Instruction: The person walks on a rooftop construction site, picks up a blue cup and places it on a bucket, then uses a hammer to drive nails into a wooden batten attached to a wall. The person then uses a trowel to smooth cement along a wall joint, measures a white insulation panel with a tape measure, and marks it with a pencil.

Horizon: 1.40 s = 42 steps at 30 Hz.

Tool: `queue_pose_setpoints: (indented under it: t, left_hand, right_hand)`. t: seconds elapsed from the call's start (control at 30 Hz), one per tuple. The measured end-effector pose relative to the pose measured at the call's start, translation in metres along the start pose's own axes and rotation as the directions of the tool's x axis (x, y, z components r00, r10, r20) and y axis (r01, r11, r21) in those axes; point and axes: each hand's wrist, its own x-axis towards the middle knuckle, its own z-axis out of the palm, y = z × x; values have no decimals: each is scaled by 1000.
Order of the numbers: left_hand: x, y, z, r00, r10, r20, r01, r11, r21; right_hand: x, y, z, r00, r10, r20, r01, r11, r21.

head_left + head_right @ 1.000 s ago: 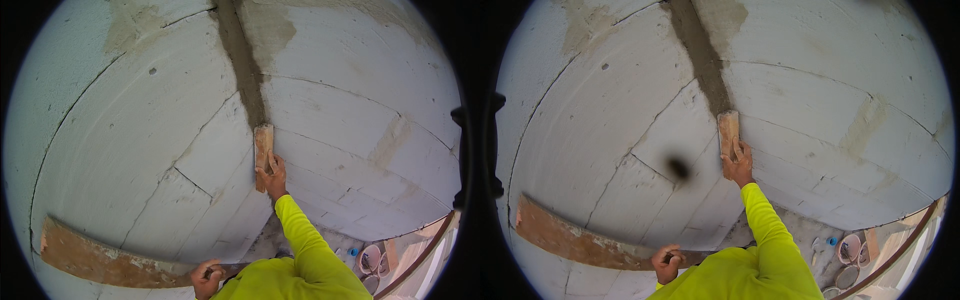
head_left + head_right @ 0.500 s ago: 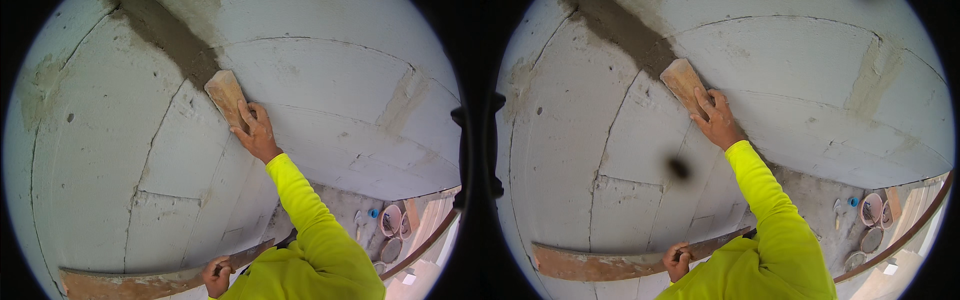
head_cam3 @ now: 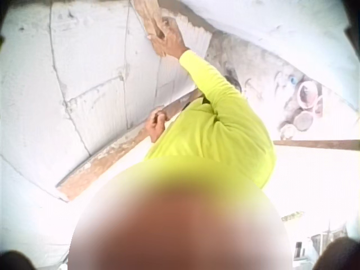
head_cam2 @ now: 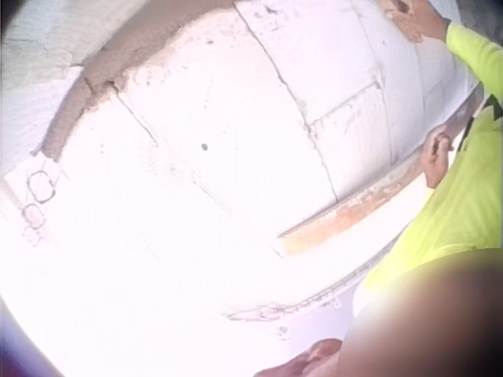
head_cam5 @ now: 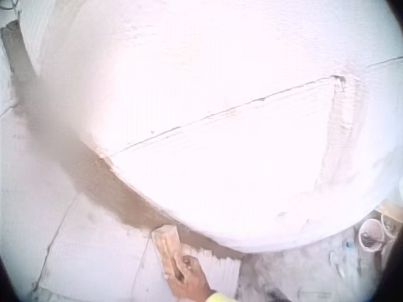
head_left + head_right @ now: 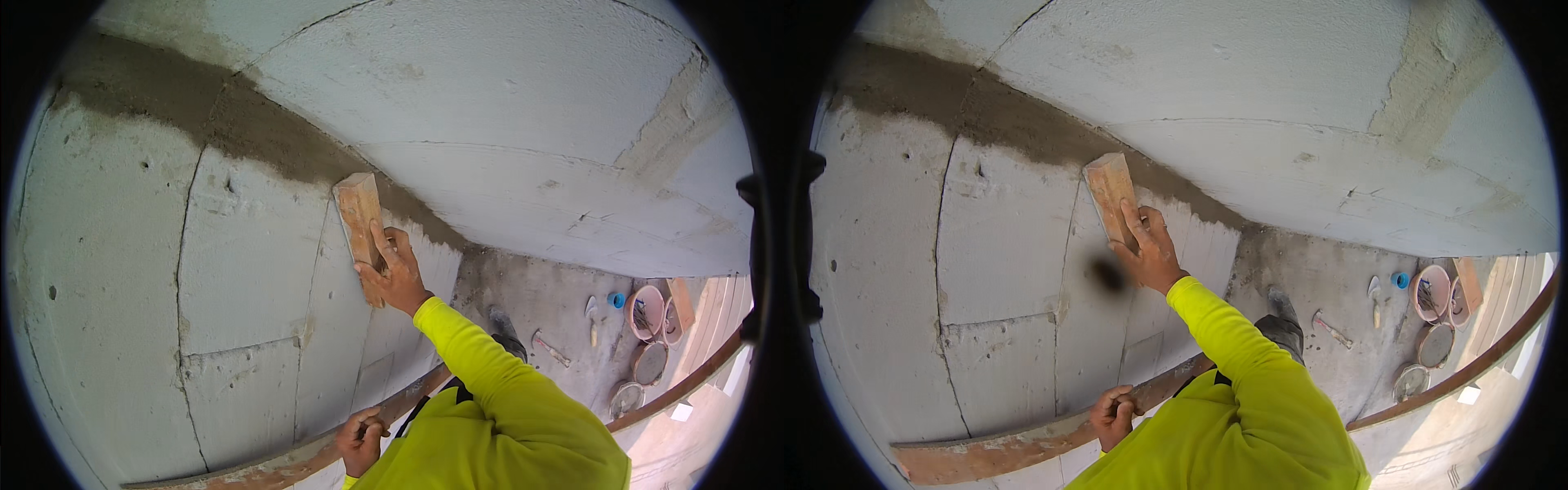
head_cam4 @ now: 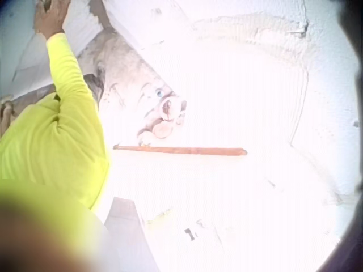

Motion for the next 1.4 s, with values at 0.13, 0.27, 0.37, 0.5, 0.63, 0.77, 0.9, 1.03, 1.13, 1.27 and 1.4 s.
queue_pose_setpoints:
  t: [0.13, 0.27, 0.37, 0.5, 0.63, 0.77, 0.9, 1.03, 1.13, 1.27, 1.4]
  left_hand:
    - [-3, -2, 2, 996, -72, -55, 72, 997, -2]
    - [-4, -9, 4, 992, -119, -44, 119, 993, 3]
    - [-4, -18, 1, 980, -192, -59, 192, 981, -7]
    - [-8, -29, -4, 961, -274, -43, 275, 961, 35]
    - [-12, -37, -2, 938, -344, -52, 344, 939, -10]
    - [-11, -44, -2, 940, -340, 11, 340, 939, -40]
    - [-10, -49, -8, 951, -305, 59, 308, 949, -62]
    - [-17, -50, -10, 962, -264, 68, 269, 958, -97]
    - [-20, -45, -9, 978, -191, 87, 201, 970, -136]
    - [-15, -36, -13, 990, -93, 109, 105, 987, -118]
    - [-13, -32, -23, 992, 48, 121, -43, 998, -46]
  right_hand:
    - [-27, 46, 10, 953, 299, -37, -301, 947, -107]
    - [-83, 122, 15, 435, 900, -20, -819, 405, 406]
    - [-97, 157, 20, 431, 900, -67, -835, 426, 349]
    - [-63, 176, 18, 373, 927, 28, -782, 298, 547]
    - [-39, 155, 8, 426, 894, 137, -780, 285, 557]
    - [-22, 100, 13, 636, 770, 43, -616, 473, 630]
    - [-5, 25, 19, 706, 708, -22, -604, 619, 501]
    - [15, -41, 20, 916, 387, -103, -360, 908, 215]
    - [43, -101, 18, 973, 201, -117, -186, 974, 127]
    - [69, -132, 16, 979, -189, -79, 191, 981, 28]
    - [58, -105, 4, 953, -301, -29, 293, 942, -162]
